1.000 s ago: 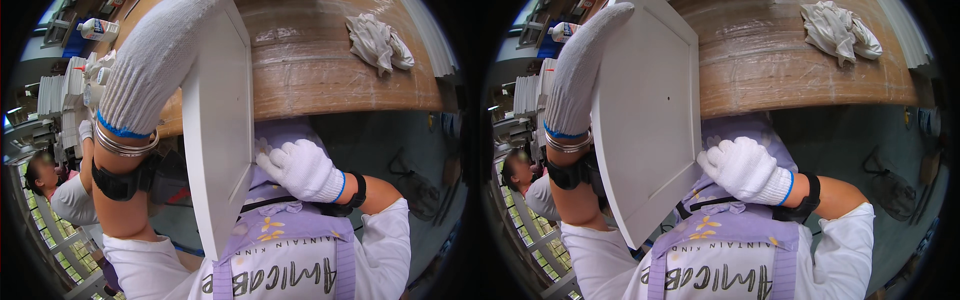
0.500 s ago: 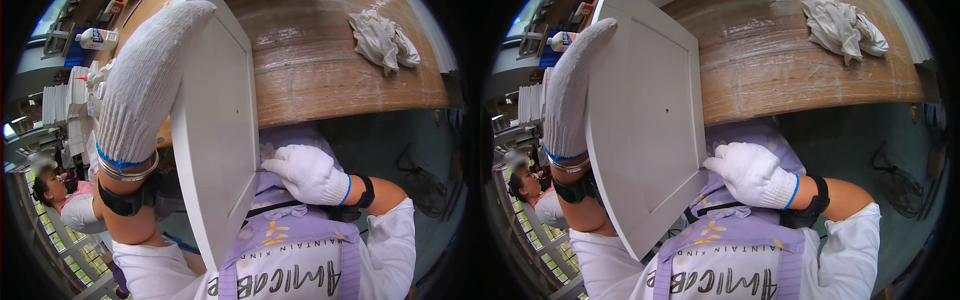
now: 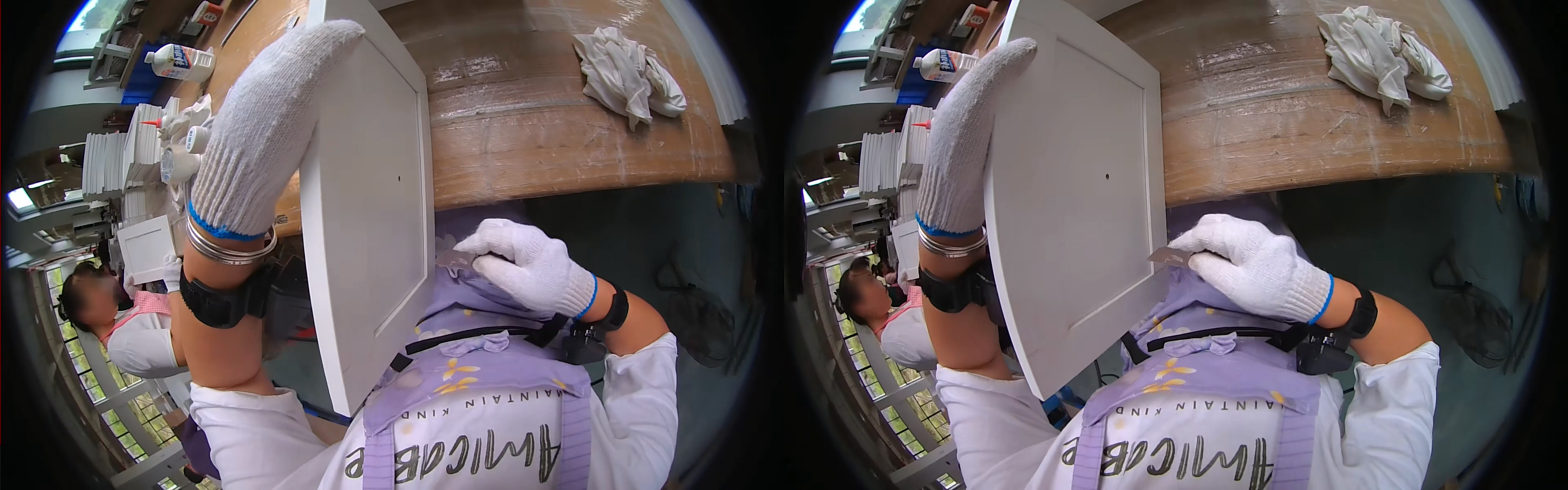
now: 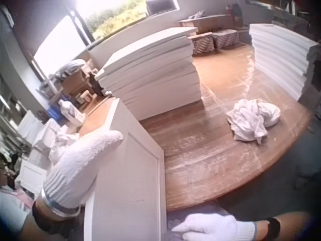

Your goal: The person is finishing white furniture panels by scraping edges with a block and wiping the surface with a cloth.

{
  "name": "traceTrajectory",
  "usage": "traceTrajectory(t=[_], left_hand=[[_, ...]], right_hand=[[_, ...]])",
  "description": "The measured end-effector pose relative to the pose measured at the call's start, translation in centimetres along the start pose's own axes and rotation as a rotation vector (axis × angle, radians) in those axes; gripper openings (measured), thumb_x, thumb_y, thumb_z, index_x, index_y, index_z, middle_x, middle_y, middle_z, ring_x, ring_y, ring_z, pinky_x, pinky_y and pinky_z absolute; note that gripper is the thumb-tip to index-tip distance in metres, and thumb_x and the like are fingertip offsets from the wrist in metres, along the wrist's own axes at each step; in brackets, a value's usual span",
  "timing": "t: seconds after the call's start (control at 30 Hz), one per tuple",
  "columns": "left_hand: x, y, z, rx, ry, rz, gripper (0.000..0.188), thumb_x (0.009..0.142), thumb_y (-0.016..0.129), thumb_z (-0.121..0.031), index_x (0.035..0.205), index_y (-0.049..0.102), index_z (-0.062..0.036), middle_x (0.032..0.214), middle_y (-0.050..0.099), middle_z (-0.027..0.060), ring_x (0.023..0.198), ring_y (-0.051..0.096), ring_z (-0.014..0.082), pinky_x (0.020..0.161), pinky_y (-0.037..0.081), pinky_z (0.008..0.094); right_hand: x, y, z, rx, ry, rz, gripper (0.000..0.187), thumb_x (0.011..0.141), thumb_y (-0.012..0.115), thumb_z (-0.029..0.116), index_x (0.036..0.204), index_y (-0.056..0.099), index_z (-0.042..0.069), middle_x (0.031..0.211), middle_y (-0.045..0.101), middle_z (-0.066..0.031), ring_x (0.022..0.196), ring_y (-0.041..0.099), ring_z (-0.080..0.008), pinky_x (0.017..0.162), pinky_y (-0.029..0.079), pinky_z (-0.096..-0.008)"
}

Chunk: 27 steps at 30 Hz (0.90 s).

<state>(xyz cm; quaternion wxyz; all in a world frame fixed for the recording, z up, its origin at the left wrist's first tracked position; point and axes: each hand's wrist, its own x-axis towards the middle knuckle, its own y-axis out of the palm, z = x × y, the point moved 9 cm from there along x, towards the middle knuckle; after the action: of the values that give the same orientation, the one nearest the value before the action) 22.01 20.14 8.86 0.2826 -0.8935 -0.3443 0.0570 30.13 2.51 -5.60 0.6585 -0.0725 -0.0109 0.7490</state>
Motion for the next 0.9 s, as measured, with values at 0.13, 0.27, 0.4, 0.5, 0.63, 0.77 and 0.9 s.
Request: traceTrajectory(t=[0.13,0.27,0.4,0.5,0.63,0.77,0.9], left_hand=[[-2.3,-4.1,1.2,0.26,0.062,-0.103,0.038,0.102,0.045,-0.02,0.135,0.05,-0.0015,0.129,0.057,0.0103,0.113,0.058,0.016,0.094,0.05,0.0284],[-4.3,-7.7,-1.4,0.448,0.21,-0.227,0.035,0.097,0.05,-0.011,0.132,0.053,-0.0049,0.123,0.059,0.0097,0.108,0.059,0.0185,0.092,0.05,0.0305],[-7.9,-9.4,-3.2,-0.02,0.292,-0.454,0.042,0.09,0.065,-0.008,0.129,0.052,-0.0042,0.117,0.06,0.0099,0.1,0.063,0.0195,0.084,0.055,0.0293],[-8.8,-6.4,-4.2,-0.351,0.226,-0.567,0.037,0.088,0.066,-0.008,0.121,0.052,0.0004,0.106,0.06,0.0083,0.091,0.061,0.0156,0.075,0.052,0.0277],[-10.3,-3.8,-4.1,-0.09,0.091,-0.659,0.031,0.086,0.065,-0.004,0.114,0.053,0.0004,0.099,0.06,0.0086,0.087,0.059,0.0129,0.072,0.049,0.0263],[-12.0,-2.8,-3.7,0.032,0.051,-0.547,0.038,0.087,0.062,-0.002,0.122,0.05,0.0023,0.11,0.059,0.0082,0.095,0.058,0.0142,0.081,0.048,0.0275],[-12.7,-1.8,-4.5,0.282,0.153,-0.454,0.037,0.086,0.063,-0.002,0.12,0.051,0.0021,0.111,0.058,0.0095,0.096,0.057,0.0165,0.083,0.047,0.0294]], right_hand=[[-2.1,-2.1,-3.5,0.164,0.417,-0.006,0.019,0.093,0.055,0.013,0.105,0.066,0.003,0.086,0.063,-0.0032,0.075,0.06,-0.0116,0.071,0.05,-0.0271],[-5.7,-3.3,-5.7,0.561,0.436,-0.118,0.017,0.093,0.056,0.015,0.104,0.062,0.003,0.083,0.061,-0.0011,0.067,0.055,-0.0067,0.062,0.047,-0.0226],[-7.3,-4.5,-6.0,0.652,0.402,-0.25,0.015,0.094,0.055,0.014,0.105,0.059,0.003,0.085,0.061,-0.0014,0.066,0.055,-0.0061,0.061,0.047,-0.0211],[-7.3,-4.3,-6.4,0.645,0.396,-0.294,0.017,0.095,0.056,0.016,0.107,0.059,0.003,0.086,0.062,-0.0015,0.067,0.055,-0.0064,0.061,0.047,-0.0215],[-6.3,-3.5,-6.0,0.502,0.362,-0.288,0.018,0.094,0.057,0.013,0.109,0.06,0.003,0.085,0.063,-0.001,0.069,0.056,-0.0058,0.063,0.047,-0.0217],[-5.0,-2.9,-4.3,0.305,0.355,-0.254,0.018,0.092,0.058,0.01,0.107,0.063,0.002,0.088,0.065,-0.0026,0.075,0.059,-0.0074,0.068,0.048,-0.0229],[-3.5,-2.2,-2.4,0.061,0.195,-0.263,0.019,0.088,0.06,0.006,0.104,0.066,-0.001,0.095,0.066,-0.0115,0.087,0.063,-0.0184,0.079,0.051,-0.0309]])
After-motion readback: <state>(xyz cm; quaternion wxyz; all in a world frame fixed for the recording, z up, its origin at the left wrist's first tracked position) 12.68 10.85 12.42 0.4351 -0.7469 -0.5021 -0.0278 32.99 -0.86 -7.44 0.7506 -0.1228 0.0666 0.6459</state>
